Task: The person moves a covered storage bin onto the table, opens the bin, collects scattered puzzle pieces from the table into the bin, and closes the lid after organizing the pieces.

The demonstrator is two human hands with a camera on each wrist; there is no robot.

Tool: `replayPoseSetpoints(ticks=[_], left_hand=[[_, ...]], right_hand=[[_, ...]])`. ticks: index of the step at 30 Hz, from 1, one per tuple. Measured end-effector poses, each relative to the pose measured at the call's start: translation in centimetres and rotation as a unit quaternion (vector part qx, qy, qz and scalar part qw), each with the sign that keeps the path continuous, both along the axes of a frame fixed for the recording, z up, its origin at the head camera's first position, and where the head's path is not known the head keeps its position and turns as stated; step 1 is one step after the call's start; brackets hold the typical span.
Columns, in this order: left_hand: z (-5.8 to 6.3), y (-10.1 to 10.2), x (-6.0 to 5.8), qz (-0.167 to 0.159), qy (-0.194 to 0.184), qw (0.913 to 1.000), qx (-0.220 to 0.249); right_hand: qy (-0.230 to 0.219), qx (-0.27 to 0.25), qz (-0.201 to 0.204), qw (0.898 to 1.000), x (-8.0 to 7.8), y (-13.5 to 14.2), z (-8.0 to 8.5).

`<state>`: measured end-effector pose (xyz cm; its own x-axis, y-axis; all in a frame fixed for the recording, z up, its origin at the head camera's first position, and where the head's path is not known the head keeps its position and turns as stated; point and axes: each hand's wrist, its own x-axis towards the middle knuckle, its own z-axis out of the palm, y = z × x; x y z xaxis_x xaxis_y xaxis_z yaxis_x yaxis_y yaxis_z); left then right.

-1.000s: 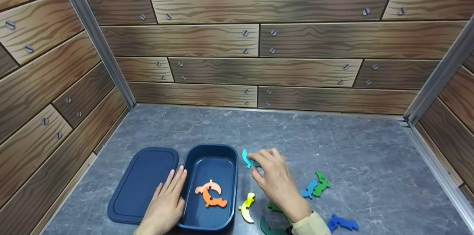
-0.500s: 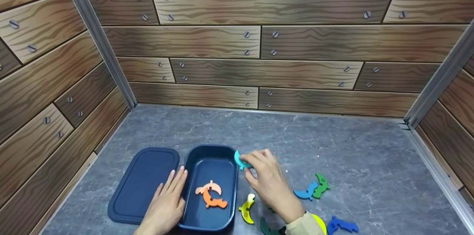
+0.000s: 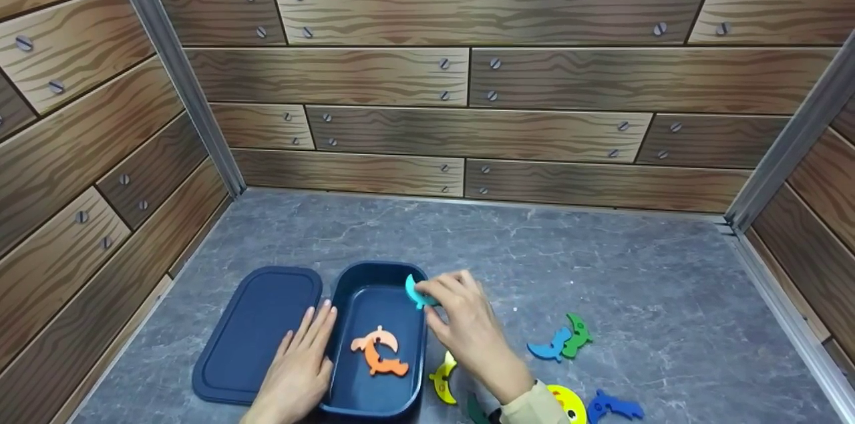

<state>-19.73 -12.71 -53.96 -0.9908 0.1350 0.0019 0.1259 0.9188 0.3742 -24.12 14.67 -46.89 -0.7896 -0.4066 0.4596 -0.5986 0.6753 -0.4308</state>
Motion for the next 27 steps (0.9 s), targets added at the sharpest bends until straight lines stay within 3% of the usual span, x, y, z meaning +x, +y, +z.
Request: replayPoseSetpoints(ticks=[13, 27], left_hand=[[-0.1, 0.1, -0.2, 0.01, -0.004, 0.9999, 0.004], [-0.2, 0.1, -0.3, 0.013, -0.021, 0.9997, 0.002]], right_hand=[[-0.005, -0.016, 0.032, 0.999, 0.3, -1.5, -0.3], [-0.013, -0.017, 0.097, 0.995, 0.7, -4.1, -0.9]])
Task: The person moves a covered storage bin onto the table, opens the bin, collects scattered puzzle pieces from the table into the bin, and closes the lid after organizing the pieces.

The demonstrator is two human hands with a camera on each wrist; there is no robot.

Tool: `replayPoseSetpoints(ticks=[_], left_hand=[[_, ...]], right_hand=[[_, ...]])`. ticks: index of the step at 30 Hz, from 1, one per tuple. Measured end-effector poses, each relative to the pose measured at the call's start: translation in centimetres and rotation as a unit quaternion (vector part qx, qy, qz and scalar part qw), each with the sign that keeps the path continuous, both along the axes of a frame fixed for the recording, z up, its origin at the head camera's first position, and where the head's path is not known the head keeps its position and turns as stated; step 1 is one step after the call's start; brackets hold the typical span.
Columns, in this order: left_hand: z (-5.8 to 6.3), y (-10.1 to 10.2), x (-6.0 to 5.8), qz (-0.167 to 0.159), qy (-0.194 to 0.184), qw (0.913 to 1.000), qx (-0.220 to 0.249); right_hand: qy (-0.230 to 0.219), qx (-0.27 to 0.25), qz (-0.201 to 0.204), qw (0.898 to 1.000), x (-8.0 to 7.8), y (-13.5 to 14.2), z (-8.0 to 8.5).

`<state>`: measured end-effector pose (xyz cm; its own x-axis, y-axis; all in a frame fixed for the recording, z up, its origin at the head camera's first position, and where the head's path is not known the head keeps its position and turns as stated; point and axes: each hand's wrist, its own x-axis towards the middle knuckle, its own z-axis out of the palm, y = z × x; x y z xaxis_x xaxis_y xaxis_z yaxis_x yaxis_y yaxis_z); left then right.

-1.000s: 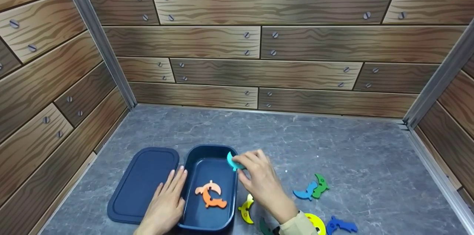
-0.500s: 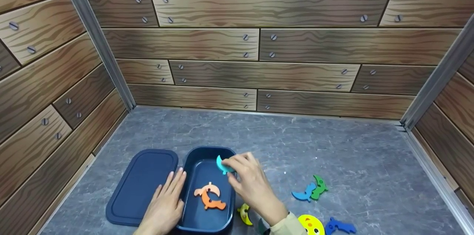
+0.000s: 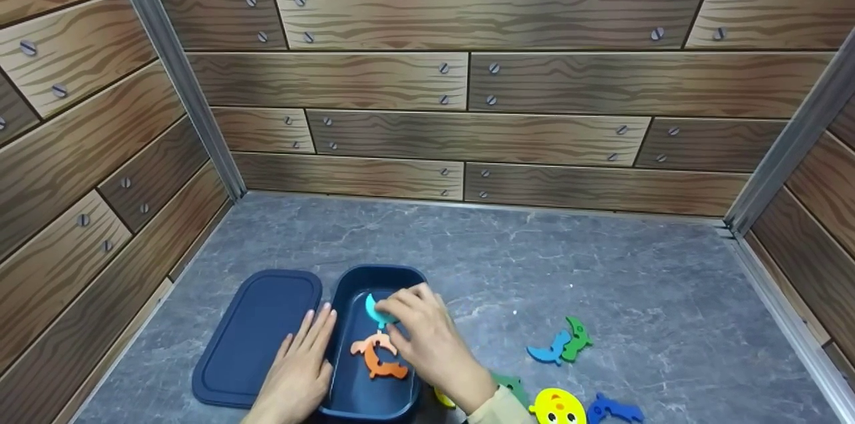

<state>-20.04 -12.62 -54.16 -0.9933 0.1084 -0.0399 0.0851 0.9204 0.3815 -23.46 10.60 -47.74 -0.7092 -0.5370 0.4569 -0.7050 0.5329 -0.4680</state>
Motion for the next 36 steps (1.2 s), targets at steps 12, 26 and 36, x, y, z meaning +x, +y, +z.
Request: replayPoseSetpoints(ticks=[12, 26, 36], left_hand=[[0.1, -0.1, 0.1, -0.012, 0.017, 0.9998, 0.001], [-0.1, -0.3, 0.1, -0.013, 0.017, 0.9998, 0.004], [0.0, -0.4, 0.1, -0.016, 0.019, 0.9997, 0.003]], right_hand=[[0.015, 0.003, 0.032, 0.999, -0.1, -1.5, -0.8], [0.017, 0.014, 0.046, 0.999, -0.7, -2.3, -2.4], [-0.004, 0.053, 0.021, 0.998, -0.3, -1.9, -2.6]])
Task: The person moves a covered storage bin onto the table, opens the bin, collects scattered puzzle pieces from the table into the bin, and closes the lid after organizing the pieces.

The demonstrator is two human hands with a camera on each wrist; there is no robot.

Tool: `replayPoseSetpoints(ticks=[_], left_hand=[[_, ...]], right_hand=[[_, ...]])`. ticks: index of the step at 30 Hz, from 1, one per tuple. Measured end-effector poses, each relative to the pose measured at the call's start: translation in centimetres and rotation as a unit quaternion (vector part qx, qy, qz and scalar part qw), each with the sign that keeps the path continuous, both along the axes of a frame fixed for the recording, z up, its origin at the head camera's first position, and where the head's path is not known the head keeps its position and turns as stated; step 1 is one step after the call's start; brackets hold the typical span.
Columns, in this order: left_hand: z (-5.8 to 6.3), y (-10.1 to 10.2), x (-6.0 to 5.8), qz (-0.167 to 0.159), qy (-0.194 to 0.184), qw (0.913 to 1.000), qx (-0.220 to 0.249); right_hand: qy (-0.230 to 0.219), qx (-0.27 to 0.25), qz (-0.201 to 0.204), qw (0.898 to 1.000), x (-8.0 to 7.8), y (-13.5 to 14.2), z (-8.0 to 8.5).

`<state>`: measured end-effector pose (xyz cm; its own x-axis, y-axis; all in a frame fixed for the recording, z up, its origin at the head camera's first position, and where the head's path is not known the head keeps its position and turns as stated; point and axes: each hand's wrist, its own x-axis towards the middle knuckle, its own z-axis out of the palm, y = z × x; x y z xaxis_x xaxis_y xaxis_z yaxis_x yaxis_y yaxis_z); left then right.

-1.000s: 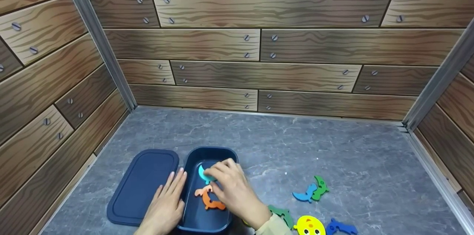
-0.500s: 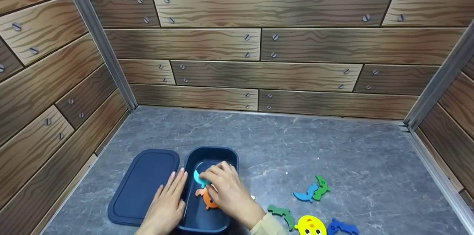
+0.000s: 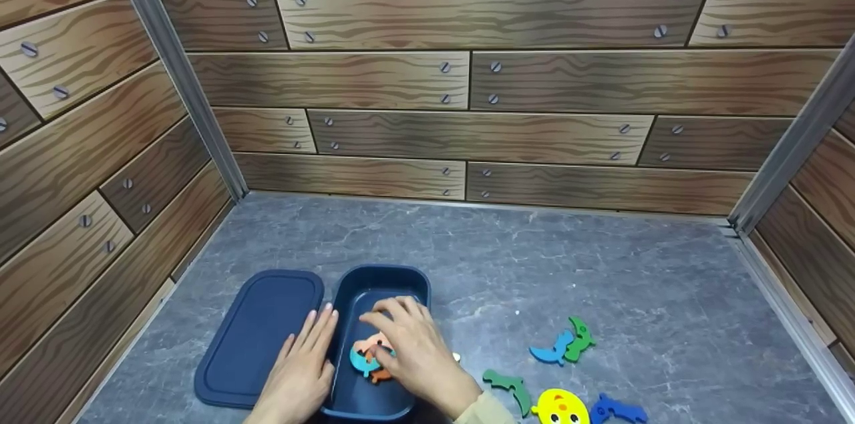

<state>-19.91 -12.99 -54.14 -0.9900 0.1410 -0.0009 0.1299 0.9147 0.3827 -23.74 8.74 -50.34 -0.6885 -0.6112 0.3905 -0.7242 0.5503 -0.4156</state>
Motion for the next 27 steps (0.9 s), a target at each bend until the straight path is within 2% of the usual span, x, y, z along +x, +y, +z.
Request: replayPoseSetpoints(ticks=[8, 14, 22, 27], left_hand=[[-0.1, 0.2, 0.0, 0.006, -0.005, 0.9999, -0.006], [0.0, 0.2, 0.0, 0.007, -0.009, 0.9999, -0.007], [0.0, 0.1, 0.0, 0.004, -0.008, 1.0, -0.002], [0.0, 0.1, -0.1, 0.005, -0.011, 0.9999, -0.001]], right_hand=[[0.007, -0.043, -0.033, 0.998, 0.7, 1.5, 0.6], [0.009, -0.065, -0.079, 0.995, 1.2, 2.9, 0.5], [-0.016, -0.05, -0.14, 0.989, 2.0, 4.7, 0.6], [-0.022, -0.042, -0.159, 0.986, 2.5, 5.7, 0.5]])
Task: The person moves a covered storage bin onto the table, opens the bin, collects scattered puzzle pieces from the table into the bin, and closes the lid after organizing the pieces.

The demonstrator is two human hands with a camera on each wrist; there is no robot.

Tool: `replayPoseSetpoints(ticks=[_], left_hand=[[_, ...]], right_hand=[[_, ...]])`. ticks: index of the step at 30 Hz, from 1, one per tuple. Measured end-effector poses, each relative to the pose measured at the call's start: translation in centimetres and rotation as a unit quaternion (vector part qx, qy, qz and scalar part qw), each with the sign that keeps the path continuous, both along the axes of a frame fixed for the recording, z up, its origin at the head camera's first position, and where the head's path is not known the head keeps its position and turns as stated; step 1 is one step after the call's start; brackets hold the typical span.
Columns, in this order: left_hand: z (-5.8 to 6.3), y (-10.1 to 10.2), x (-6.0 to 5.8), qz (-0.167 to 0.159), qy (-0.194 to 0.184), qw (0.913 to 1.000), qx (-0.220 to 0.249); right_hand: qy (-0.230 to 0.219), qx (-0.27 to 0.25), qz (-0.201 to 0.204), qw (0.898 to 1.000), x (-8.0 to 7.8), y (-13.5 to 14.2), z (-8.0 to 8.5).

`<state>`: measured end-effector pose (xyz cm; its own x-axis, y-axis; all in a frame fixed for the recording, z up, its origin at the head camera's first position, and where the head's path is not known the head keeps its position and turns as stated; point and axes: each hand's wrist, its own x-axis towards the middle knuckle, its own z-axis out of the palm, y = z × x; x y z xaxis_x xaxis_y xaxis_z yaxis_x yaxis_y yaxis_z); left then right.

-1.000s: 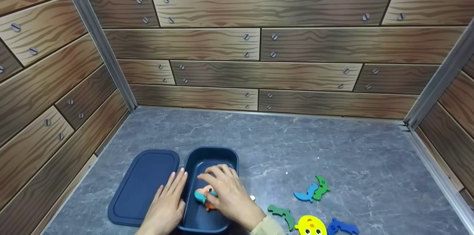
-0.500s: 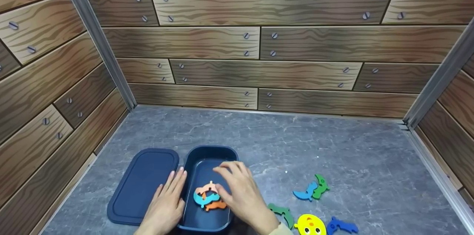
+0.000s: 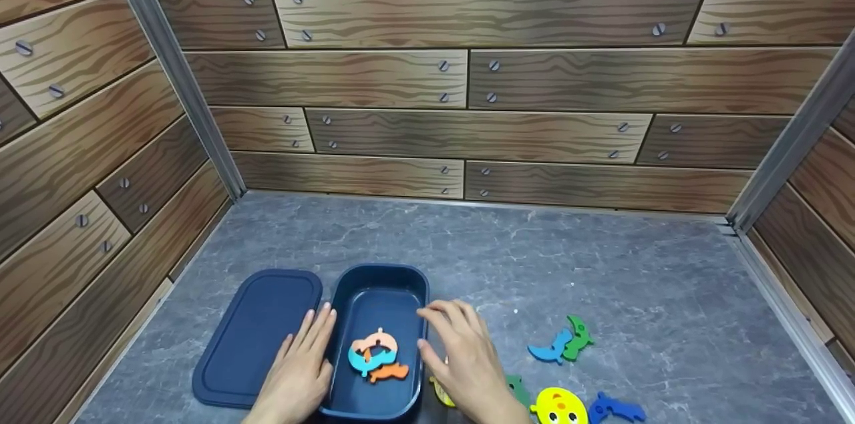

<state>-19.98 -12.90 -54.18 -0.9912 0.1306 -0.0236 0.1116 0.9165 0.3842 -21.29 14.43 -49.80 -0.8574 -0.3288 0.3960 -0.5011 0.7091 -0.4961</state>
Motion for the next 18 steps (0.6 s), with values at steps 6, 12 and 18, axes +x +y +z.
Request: replayPoseSetpoints(ticks=[6, 12, 18], left_hand=[[0.0, 0.1, 0.0, 0.001, 0.002, 1.0, 0.002], [0.0, 0.0, 0.1, 0.001, 0.008, 0.9999, 0.013], [0.1, 0.0, 0.1, 0.0, 0.002, 0.9999, 0.015]], right_hand=[[0.008, 0.008, -0.005, 1.0, 0.3, 0.9, -0.3], [0.013, 0.034, -0.004, 0.999, 0.5, 1.4, -0.8], [-0.011, 0.055, 0.007, 0.998, 0.5, 2.0, -1.4]])
